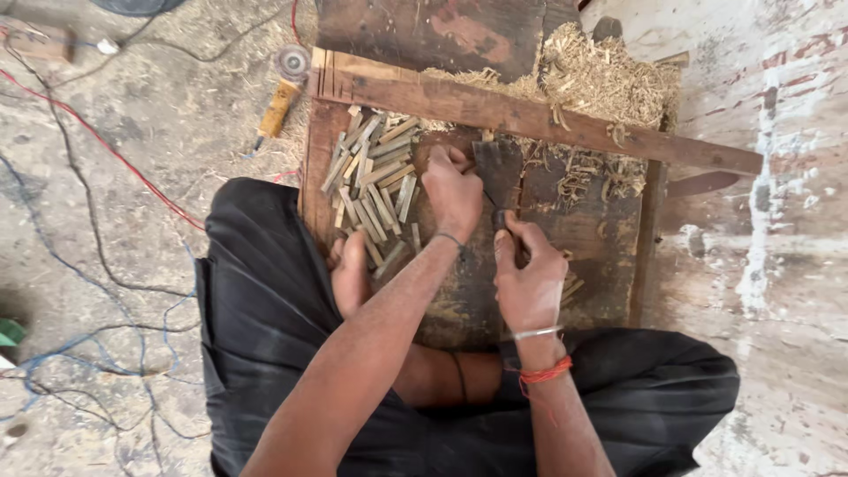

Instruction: The person sits cross-legged on the floor at a low wooden bench and whittles small wooden sticks with a knife, shaving thin curls off each piece. Finished sticks are added to a growing pile of carved pieces on the bench, and the person picks up new uncarved sticks one at a time to shape them.

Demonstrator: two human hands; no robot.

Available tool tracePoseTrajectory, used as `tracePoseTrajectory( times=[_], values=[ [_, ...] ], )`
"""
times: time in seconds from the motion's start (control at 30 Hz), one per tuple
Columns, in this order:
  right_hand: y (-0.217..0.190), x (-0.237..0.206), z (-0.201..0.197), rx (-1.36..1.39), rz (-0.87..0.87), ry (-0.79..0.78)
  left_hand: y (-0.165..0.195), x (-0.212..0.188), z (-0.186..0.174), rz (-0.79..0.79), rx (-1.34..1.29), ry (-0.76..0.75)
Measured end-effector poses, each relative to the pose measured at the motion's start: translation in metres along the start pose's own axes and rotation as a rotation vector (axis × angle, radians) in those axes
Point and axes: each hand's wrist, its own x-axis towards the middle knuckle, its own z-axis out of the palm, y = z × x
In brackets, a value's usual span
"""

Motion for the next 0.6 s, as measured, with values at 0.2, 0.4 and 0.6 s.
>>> tracePoseTrajectory(
  times=[0.2,0.4,0.6],
  values=[
    [-0.018,-0.004,-0.006,-0.012,0.058,-0.02,-0.005,-0.002,0.0,-0.015,-0.006,0.011],
    [-0.011,0.02,0.007,0.021,0.022,0.005,-0.008,0.002,-0.004,0.083,-0.015,0.023],
    [0.008,-0.006,-0.017,0.077,0.126,-0.051,0.002,0.003,0.0,-0.036,-0.066,0.002]
  ],
)
